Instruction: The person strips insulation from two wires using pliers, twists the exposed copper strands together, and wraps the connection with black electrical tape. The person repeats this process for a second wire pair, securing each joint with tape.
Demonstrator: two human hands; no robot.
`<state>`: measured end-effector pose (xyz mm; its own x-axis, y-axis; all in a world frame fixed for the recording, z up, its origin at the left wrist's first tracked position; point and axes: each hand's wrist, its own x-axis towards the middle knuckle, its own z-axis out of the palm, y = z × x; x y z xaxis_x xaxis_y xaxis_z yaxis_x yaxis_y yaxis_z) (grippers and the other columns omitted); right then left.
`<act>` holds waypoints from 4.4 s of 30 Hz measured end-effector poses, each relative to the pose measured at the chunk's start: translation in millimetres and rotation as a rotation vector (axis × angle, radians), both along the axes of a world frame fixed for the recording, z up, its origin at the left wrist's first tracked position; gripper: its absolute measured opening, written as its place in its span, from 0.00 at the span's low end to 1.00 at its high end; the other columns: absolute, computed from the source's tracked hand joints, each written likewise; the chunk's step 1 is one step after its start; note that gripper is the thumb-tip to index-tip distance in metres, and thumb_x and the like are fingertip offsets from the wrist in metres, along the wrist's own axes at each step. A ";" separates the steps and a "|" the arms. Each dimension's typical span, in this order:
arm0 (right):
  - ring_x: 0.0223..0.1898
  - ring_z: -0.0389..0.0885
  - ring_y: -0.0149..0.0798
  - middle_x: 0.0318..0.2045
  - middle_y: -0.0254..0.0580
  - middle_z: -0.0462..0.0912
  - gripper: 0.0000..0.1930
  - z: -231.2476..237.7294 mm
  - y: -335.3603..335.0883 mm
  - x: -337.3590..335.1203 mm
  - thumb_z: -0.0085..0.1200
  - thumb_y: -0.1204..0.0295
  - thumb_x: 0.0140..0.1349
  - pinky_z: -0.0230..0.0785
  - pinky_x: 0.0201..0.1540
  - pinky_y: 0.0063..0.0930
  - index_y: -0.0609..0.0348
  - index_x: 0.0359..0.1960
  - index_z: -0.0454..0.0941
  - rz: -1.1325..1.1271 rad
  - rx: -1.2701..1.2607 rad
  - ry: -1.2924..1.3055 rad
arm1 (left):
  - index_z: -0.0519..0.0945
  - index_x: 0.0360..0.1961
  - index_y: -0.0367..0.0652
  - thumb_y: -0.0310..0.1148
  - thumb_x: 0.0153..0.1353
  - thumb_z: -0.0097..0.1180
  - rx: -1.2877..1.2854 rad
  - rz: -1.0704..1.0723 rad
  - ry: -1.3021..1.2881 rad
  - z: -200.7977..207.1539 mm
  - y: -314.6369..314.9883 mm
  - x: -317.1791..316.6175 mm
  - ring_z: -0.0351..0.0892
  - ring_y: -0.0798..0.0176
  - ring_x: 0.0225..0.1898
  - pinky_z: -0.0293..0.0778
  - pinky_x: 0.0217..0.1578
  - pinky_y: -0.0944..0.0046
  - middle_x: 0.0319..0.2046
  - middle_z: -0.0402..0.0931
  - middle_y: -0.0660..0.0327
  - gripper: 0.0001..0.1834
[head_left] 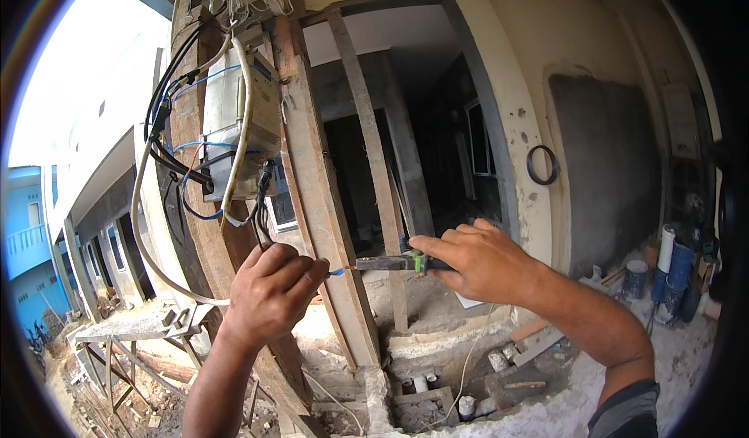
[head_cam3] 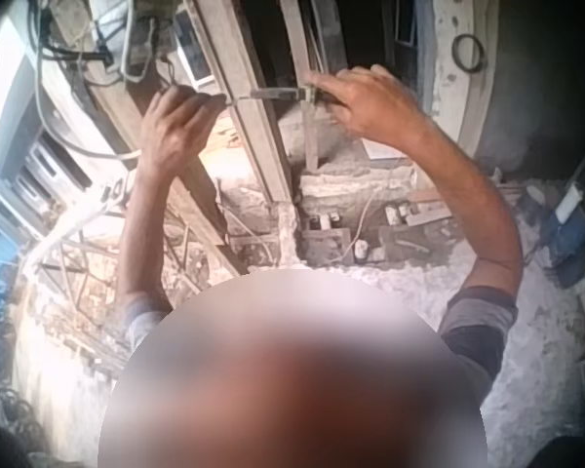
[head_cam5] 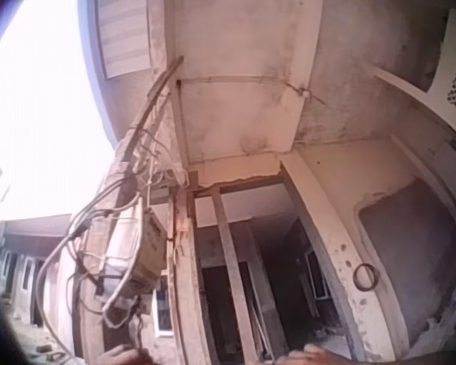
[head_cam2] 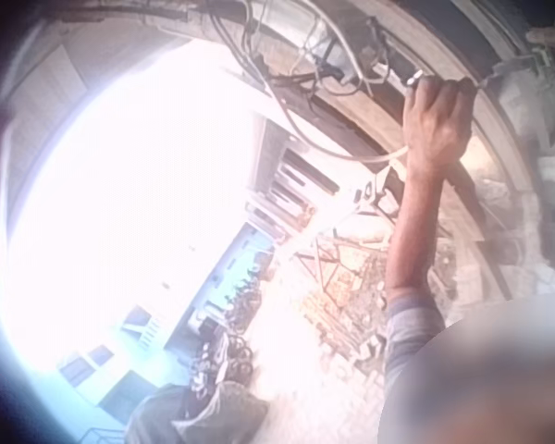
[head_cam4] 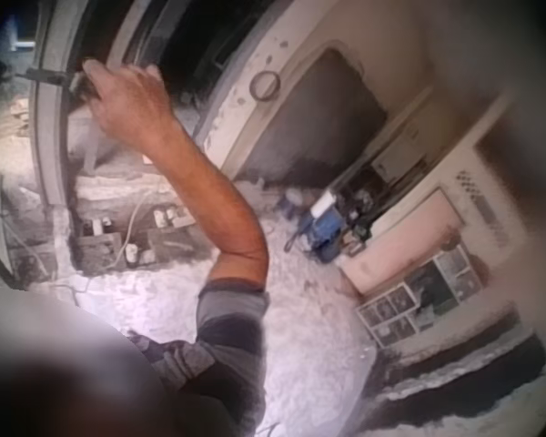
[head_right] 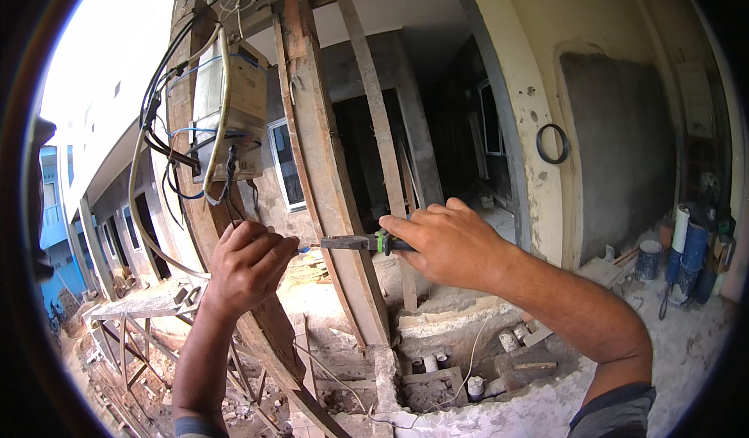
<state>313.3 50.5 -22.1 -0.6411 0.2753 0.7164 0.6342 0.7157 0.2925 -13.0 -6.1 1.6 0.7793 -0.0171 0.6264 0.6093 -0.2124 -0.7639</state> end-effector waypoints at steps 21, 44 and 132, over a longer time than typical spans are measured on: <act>0.35 0.83 0.38 0.39 0.36 0.81 0.28 33.4 -21.8 12.8 0.74 0.65 0.47 0.72 0.33 0.35 0.58 0.50 0.79 -0.001 0.507 -0.238 | 0.88 0.42 0.45 0.29 0.53 0.72 -0.029 -0.044 -0.042 1.9 3.6 -5.7 0.79 0.60 0.38 0.73 0.38 0.59 0.33 0.84 0.66 0.14; 0.26 0.89 0.49 0.30 0.56 0.89 0.25 14.3 -9.7 24.3 0.61 0.70 0.64 0.82 0.41 0.40 0.61 0.63 0.81 -0.063 -0.403 0.049 | 0.89 0.42 0.45 0.31 0.54 0.74 0.020 -0.070 -0.040 0.0 5.1 -5.5 0.80 0.61 0.39 0.72 0.37 0.59 0.32 0.83 0.66 0.13; 0.31 0.87 0.34 0.33 0.40 0.85 0.18 -61.2 -3.5 -26.2 0.64 0.66 0.72 0.80 0.35 0.31 0.65 0.54 0.74 0.737 -1.548 0.187 | 0.89 0.44 0.44 0.33 0.49 0.72 0.003 -0.102 0.113 1.8 8.8 -19.5 0.79 0.61 0.39 0.75 0.38 0.59 0.34 0.83 0.67 0.18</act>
